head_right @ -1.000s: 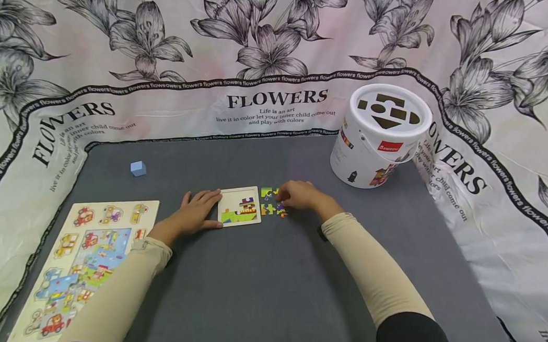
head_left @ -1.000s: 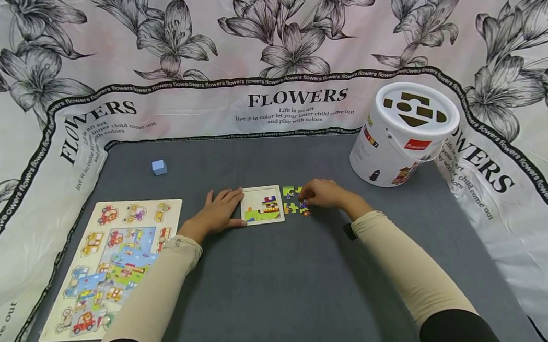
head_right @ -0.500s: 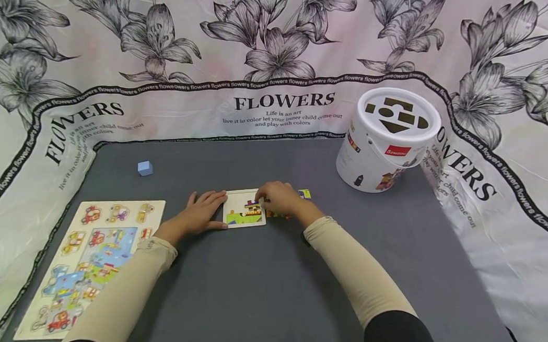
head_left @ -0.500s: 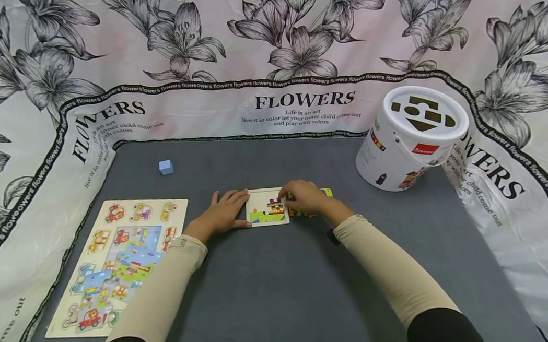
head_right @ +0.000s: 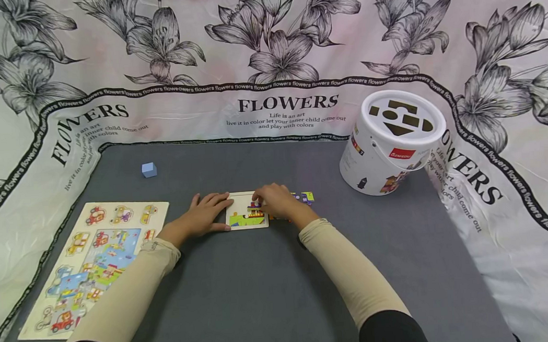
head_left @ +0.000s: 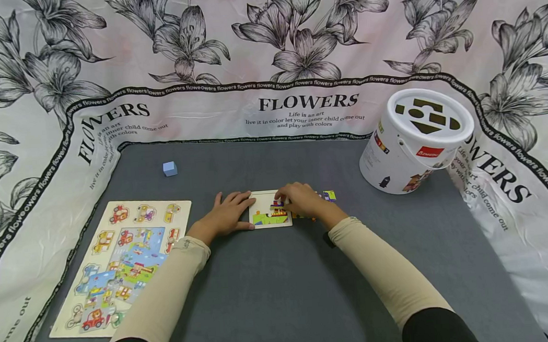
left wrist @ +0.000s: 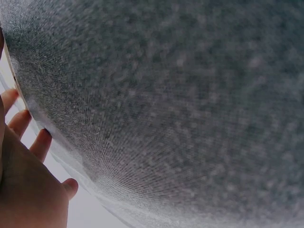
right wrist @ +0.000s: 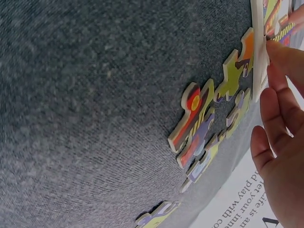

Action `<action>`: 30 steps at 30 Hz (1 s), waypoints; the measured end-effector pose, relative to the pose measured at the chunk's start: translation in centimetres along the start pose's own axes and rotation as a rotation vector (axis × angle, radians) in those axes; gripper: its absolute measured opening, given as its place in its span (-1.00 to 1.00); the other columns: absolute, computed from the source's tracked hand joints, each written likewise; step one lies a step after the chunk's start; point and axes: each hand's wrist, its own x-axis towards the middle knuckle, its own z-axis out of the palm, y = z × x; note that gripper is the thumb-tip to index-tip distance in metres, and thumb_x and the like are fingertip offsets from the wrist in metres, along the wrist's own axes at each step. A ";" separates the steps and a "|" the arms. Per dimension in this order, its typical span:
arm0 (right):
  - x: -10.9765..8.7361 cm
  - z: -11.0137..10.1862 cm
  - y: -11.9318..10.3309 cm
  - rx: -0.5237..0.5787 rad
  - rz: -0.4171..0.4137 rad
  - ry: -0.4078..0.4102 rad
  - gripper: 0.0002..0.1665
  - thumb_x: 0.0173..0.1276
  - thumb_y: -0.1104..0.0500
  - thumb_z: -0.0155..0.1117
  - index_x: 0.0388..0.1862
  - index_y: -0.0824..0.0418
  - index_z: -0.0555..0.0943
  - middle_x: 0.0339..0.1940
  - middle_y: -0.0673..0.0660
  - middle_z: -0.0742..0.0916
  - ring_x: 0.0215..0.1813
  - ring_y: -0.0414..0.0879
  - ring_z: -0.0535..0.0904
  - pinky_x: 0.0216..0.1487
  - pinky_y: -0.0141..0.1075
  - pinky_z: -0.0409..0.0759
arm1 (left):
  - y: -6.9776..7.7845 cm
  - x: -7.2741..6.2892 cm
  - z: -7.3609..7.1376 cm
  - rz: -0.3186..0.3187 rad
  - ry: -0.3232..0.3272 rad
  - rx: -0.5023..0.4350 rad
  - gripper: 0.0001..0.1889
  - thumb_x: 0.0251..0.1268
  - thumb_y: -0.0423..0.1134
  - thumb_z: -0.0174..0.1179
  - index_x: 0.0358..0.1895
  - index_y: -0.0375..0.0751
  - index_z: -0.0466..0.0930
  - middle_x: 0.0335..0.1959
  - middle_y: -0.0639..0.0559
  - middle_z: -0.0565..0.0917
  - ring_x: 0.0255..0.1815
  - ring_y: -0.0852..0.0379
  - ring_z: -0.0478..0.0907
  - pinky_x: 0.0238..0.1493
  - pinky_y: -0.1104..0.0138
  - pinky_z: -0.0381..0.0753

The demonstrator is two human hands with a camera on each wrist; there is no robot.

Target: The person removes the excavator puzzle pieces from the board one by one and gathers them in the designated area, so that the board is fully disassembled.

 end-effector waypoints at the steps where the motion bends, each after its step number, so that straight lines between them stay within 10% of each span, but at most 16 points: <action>1: -0.1 0.0 0.0 -0.002 0.004 0.006 -0.65 0.33 0.19 0.33 0.10 0.12 0.65 -0.05 0.07 0.73 0.03 -0.01 0.60 0.08 0.01 0.46 | 0.1 0.0 0.0 0.001 -0.002 0.002 -0.21 0.28 0.23 0.14 0.51 0.00 0.17 0.56 -0.04 0.10 0.55 -0.12 -0.01 0.40 -0.33 -0.20; 15: -1.2 -0.7 1.1 0.229 0.105 -0.002 -0.82 0.48 0.08 0.15 -0.08 0.11 0.63 -0.22 0.00 0.70 -0.24 -0.16 0.57 -0.14 -0.20 0.52 | 0.3 -0.2 -0.1 -0.012 -0.008 0.018 -0.22 0.28 0.23 0.13 0.51 0.04 0.16 0.56 -0.05 0.09 0.55 -0.13 -0.03 0.39 -0.33 -0.22; 30: -8.8 -3.2 7.6 0.175 0.148 0.006 -0.84 0.41 0.24 0.20 -0.15 0.28 0.66 -0.24 0.11 0.75 -0.27 -0.12 0.60 -0.18 -0.16 0.55 | 0.5 -0.2 0.0 0.021 0.037 0.016 -0.22 0.26 0.18 0.20 0.49 -0.03 0.22 0.54 -0.12 0.13 0.53 -0.21 0.02 0.36 -0.37 -0.19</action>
